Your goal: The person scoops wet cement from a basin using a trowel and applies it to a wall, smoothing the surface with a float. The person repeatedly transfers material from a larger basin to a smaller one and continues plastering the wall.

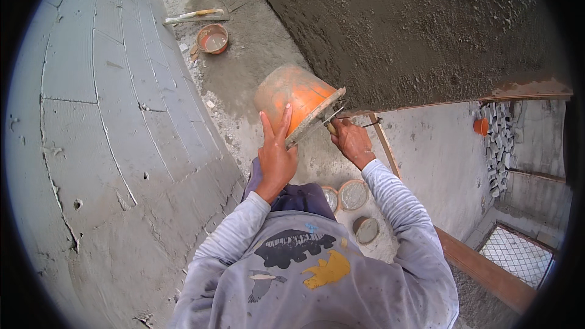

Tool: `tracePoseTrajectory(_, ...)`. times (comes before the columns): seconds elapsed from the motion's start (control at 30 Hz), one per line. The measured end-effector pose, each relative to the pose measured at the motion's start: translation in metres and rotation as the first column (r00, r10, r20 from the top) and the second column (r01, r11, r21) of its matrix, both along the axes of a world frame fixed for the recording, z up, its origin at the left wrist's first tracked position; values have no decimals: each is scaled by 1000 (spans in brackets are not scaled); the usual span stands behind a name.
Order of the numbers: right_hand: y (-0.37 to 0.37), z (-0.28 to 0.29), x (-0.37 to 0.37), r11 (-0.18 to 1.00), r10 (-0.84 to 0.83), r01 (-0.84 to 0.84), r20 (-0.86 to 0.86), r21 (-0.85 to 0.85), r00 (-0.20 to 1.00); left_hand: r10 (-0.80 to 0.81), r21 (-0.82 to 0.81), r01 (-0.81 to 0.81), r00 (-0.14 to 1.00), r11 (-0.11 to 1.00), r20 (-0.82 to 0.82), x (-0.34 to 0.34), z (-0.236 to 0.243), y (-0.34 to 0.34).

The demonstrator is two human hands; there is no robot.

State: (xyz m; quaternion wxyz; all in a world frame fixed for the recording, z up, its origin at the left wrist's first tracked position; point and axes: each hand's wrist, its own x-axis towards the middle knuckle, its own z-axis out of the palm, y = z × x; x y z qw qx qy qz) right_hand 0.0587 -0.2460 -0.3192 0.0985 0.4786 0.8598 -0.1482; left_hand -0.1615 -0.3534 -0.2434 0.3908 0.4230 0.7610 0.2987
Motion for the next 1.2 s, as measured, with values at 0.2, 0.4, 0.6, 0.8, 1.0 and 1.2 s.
tracePoseTrajectory(0.2,-12,-10,-40,930,-233,71,-428,-361,873,73,385,-45,996,922,-59,-53,-29,14)
tracePoseTrajectory(0.4,28,17,-82,972,-214,146,-424,-187,880,460,-66,-568,588,821,665,-107,-94,27)
tracePoseTrajectory(0.6,95,75,-155,909,-152,-63,-467,-413,871,700,-275,-689,463,670,544,-166,-126,21)
tracePoseTrajectory(0.8,259,10,-168,553,-553,329,-42,-766,832,792,-290,-776,399,560,462,-211,-152,32)
tracePoseTrajectory(1.0,298,70,-202,943,-124,189,-236,275,964,689,-152,-701,595,696,414,-240,-170,47)
tracePoseTrajectory(1.2,212,39,-202,988,149,-143,131,-57,980,340,146,-337,940,930,6,-237,-124,136)
